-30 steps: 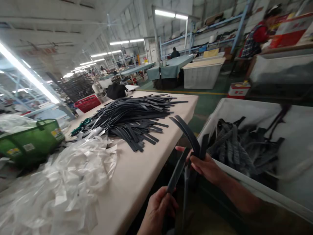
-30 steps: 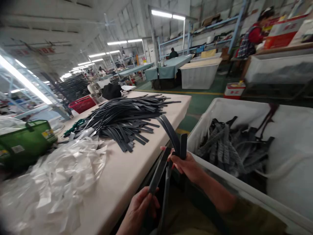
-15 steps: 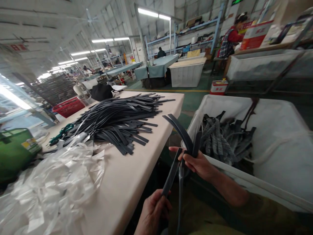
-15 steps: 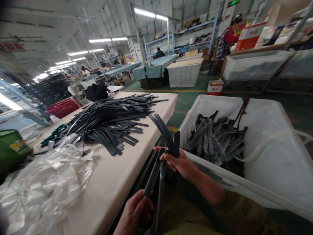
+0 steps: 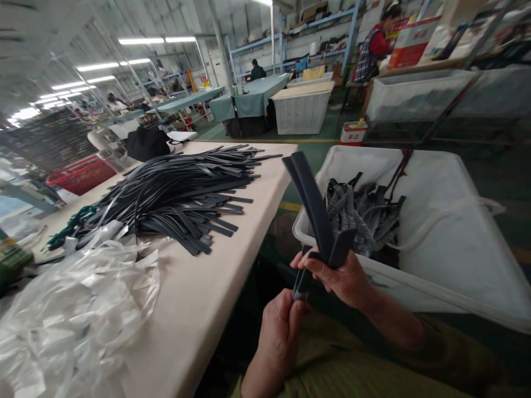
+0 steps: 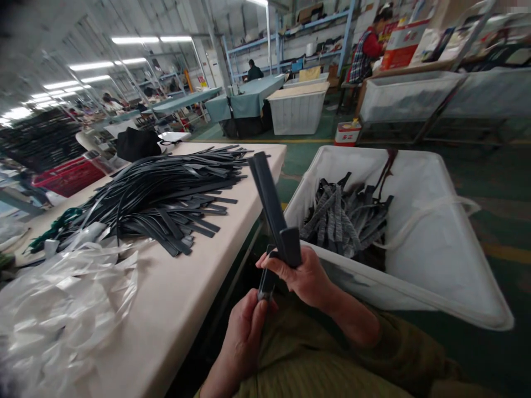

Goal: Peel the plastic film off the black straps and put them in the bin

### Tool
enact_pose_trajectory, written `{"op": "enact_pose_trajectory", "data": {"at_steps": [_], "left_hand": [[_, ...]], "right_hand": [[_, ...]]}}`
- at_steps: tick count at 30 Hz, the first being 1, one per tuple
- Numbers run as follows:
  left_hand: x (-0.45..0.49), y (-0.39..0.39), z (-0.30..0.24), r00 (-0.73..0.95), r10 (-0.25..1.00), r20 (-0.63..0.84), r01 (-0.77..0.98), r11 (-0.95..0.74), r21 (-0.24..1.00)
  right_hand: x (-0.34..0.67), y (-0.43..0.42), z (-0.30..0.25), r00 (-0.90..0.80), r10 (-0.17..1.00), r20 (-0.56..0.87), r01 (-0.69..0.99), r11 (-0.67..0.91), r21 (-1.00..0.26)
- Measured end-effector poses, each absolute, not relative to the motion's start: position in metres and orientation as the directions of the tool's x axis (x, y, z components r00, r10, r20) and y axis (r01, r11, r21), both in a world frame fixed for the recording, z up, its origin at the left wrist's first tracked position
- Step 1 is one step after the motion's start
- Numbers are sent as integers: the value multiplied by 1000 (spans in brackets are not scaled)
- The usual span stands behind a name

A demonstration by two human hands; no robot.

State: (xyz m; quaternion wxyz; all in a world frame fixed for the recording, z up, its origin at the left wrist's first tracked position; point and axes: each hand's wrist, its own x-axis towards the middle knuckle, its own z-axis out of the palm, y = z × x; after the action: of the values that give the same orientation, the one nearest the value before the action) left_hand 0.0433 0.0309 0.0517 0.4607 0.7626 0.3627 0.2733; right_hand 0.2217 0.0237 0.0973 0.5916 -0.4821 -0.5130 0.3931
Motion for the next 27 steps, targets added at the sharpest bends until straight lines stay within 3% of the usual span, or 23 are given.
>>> {"op": "enact_pose_trajectory", "data": {"at_steps": [4, 8, 12, 16, 19, 22, 24, 27], "left_hand": [[46, 19, 33, 677, 727, 115, 339, -446, 829], [54, 18, 13, 680, 719, 141, 285, -437, 853], [45, 27, -8, 540, 836, 98, 222, -254, 941], [20, 40, -31, 436, 887, -155, 318, 9, 948], [11, 43, -48, 411, 888, -205, 339, 60, 939], [12, 41, -64, 347, 919, -190, 320, 74, 944], [13, 41, -73, 326, 926, -190, 319, 81, 944], [10, 41, -87, 319, 926, -203, 325, 95, 941]], "right_hand": [[243, 12, 99, 307, 926, 221, 72, 208, -975], [267, 4, 101, 411, 887, 209, 156, 157, -975], [308, -4, 124, 587, 748, 309, 257, 190, -948], [373, -4, 165, 662, 504, 554, 501, 252, -828], [422, 7, 186, 662, 397, 635, 683, 28, -730], [459, 26, 185, 677, 496, 544, 701, -210, -681], [477, 41, 170, 678, 583, 449, 685, -277, -674], [496, 59, 130, 694, 623, 360, 677, -395, -621]]}}
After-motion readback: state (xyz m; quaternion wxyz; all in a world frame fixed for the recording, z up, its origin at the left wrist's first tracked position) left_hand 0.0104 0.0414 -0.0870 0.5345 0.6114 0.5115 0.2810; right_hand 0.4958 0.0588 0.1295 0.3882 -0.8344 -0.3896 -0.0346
